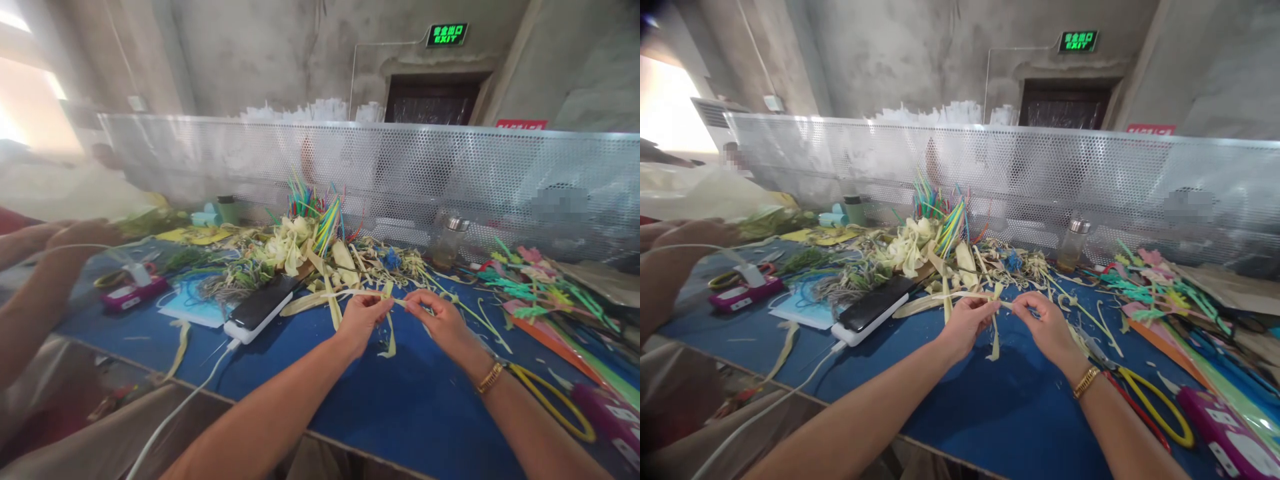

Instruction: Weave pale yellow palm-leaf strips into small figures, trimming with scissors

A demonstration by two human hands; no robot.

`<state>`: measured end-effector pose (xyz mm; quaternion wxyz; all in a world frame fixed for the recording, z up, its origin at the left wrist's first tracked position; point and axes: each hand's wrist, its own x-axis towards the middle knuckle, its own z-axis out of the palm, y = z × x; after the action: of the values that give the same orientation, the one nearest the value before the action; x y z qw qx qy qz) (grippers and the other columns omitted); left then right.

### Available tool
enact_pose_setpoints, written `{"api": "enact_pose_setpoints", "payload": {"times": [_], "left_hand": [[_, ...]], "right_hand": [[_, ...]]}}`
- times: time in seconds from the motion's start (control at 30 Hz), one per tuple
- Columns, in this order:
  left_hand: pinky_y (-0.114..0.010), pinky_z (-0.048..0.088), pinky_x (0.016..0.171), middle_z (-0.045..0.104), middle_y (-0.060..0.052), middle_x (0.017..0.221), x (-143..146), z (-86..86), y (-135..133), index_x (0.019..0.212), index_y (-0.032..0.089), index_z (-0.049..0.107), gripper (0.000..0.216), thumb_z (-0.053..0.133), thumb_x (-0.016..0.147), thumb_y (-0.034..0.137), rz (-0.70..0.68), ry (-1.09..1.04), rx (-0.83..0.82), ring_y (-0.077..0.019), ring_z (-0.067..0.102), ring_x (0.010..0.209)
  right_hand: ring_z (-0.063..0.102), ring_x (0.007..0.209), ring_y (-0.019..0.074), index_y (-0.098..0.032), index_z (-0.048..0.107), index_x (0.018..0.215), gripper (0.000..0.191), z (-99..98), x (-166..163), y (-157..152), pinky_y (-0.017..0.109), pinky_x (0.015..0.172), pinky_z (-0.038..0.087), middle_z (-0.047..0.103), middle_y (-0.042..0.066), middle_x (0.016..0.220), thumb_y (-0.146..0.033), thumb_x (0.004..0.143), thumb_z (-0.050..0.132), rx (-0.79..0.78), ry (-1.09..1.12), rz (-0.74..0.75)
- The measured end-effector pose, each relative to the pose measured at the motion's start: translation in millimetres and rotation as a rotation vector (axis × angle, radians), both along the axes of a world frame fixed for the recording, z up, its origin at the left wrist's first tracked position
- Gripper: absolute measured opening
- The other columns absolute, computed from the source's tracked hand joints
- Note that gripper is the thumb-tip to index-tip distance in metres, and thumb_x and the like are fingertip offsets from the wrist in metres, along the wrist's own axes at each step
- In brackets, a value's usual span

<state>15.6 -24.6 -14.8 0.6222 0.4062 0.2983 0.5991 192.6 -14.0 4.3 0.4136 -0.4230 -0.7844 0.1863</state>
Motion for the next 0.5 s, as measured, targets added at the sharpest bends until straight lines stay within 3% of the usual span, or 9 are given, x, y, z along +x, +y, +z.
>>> {"api": "enact_pose_setpoints", "payload": {"times": [0.5], "left_hand": [[-0.02, 0.028, 0.047, 0.05, 0.005, 0.053, -0.7, -0.9, 4.4, 0.083, 0.014, 0.066, 0.039, 0.083, 0.054, 0.034, 0.098, -0.05, -0.073, -0.005, 0.037, 0.045]], "right_hand": [[0.06, 0.093, 0.0222, -0.022, 0.065, 0.074, 0.028, 5.9, 4.8, -0.4, 0.036, 0.088, 0.043, 0.066, 0.006, 0.096, -0.044, 0.086, 0.053, -0.032, -0.016, 0.004]]}}
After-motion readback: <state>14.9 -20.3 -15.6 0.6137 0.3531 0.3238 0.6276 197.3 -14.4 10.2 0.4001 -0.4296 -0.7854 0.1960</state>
